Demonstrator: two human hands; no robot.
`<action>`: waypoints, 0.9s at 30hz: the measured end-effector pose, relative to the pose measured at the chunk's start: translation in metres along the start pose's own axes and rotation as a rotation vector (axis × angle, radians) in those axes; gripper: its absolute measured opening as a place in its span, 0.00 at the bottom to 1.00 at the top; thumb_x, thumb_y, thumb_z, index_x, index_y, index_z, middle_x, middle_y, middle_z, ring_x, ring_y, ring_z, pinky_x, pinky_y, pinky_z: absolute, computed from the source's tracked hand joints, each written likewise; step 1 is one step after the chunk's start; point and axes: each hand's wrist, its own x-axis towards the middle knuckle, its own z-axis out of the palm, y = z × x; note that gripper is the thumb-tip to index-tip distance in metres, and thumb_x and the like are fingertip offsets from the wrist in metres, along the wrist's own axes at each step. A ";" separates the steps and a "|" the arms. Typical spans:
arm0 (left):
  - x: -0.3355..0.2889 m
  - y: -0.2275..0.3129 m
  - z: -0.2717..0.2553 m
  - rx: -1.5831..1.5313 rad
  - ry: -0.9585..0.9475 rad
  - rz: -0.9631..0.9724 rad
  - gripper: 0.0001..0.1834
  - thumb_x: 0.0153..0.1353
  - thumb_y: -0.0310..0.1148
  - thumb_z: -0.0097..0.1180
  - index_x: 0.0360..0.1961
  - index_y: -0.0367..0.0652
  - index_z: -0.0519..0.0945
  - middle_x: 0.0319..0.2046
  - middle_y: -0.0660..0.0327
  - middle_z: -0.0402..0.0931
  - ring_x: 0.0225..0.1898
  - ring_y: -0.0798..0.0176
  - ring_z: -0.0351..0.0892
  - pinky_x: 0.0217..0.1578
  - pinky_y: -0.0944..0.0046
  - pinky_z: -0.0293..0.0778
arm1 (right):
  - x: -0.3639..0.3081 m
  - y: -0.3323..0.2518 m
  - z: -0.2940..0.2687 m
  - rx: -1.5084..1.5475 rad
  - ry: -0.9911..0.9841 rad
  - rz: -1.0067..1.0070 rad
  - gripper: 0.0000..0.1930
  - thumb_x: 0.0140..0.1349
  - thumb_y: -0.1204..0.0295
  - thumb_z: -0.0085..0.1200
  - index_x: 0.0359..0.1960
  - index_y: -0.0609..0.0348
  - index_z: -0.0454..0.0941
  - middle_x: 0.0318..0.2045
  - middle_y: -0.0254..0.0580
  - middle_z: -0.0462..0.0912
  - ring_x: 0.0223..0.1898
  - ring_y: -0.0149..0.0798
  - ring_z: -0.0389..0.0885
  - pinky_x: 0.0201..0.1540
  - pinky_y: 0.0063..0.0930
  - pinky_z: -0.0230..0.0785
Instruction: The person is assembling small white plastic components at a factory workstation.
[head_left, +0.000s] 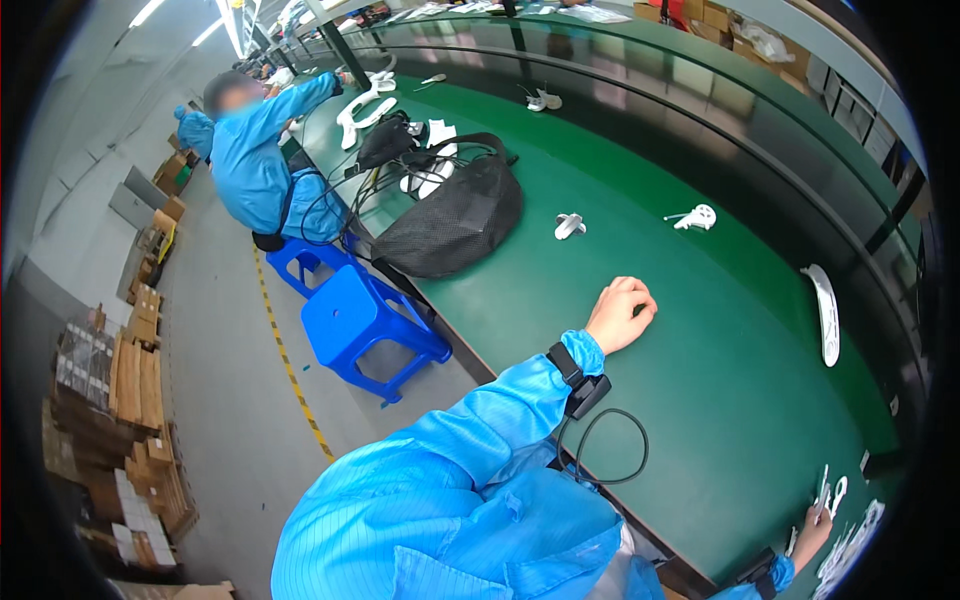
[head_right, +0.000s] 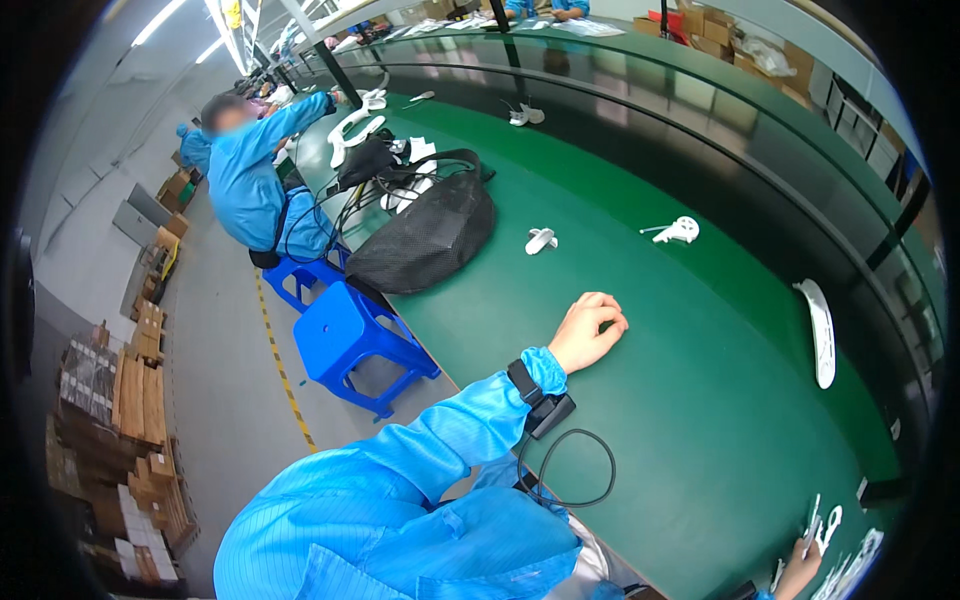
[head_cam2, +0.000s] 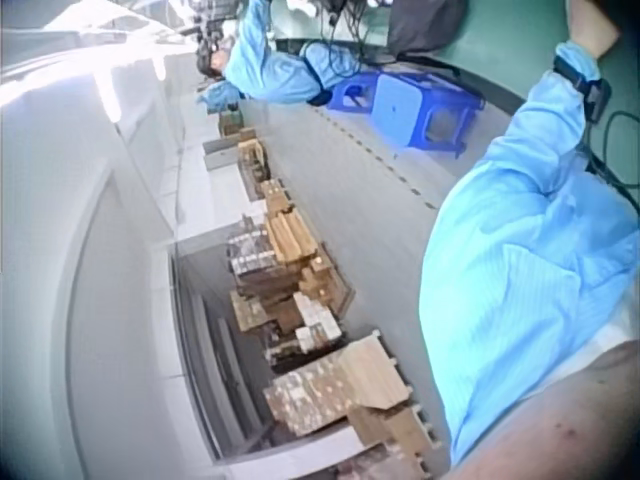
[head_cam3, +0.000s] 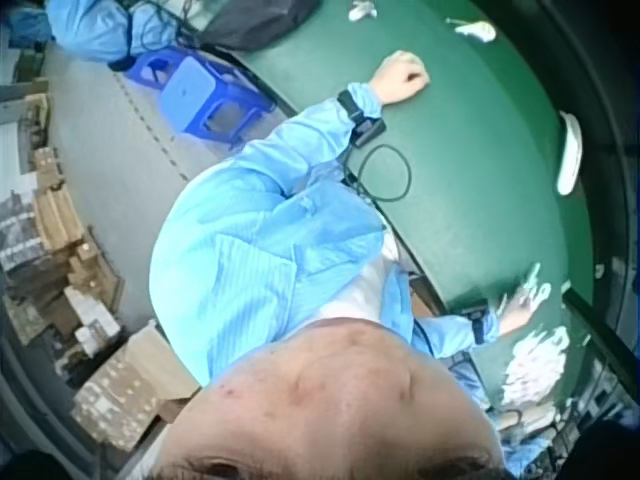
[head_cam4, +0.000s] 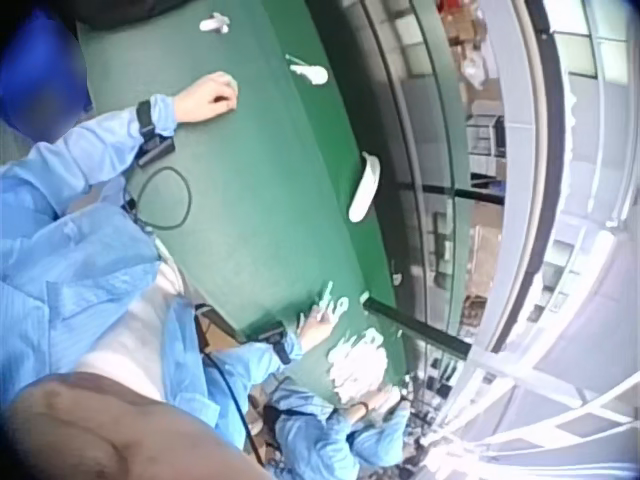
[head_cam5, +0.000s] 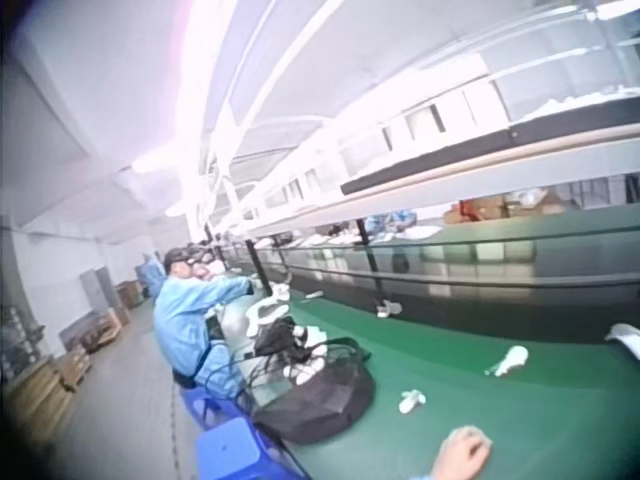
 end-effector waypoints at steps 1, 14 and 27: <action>-0.006 -0.001 -0.012 0.029 0.033 -0.016 0.04 0.52 0.29 0.54 0.27 0.45 0.81 0.37 0.59 0.75 0.46 0.53 0.70 0.47 0.55 0.68 | 0.014 -0.015 0.007 0.029 -0.120 0.061 0.19 0.61 0.70 0.55 0.51 0.68 0.74 0.44 0.57 0.79 0.46 0.46 0.76 0.51 0.34 0.65; 0.041 0.060 0.086 -0.592 -0.280 -0.110 0.08 0.58 0.30 0.53 0.29 0.37 0.79 0.31 0.55 0.75 0.39 0.53 0.75 0.43 0.58 0.71 | -0.005 -0.078 0.020 0.507 -0.066 -0.040 0.20 0.67 0.57 0.49 0.52 0.59 0.75 0.32 0.34 0.75 0.32 0.29 0.72 0.32 0.24 0.64; 0.035 0.047 0.102 -0.589 -0.354 0.007 0.08 0.56 0.31 0.55 0.30 0.35 0.79 0.27 0.52 0.76 0.28 0.51 0.78 0.29 0.56 0.73 | 0.004 -0.358 0.151 0.751 -1.059 -0.149 0.09 0.58 0.76 0.50 0.40 0.66 0.71 0.21 0.44 0.80 0.17 0.33 0.80 0.12 0.19 0.67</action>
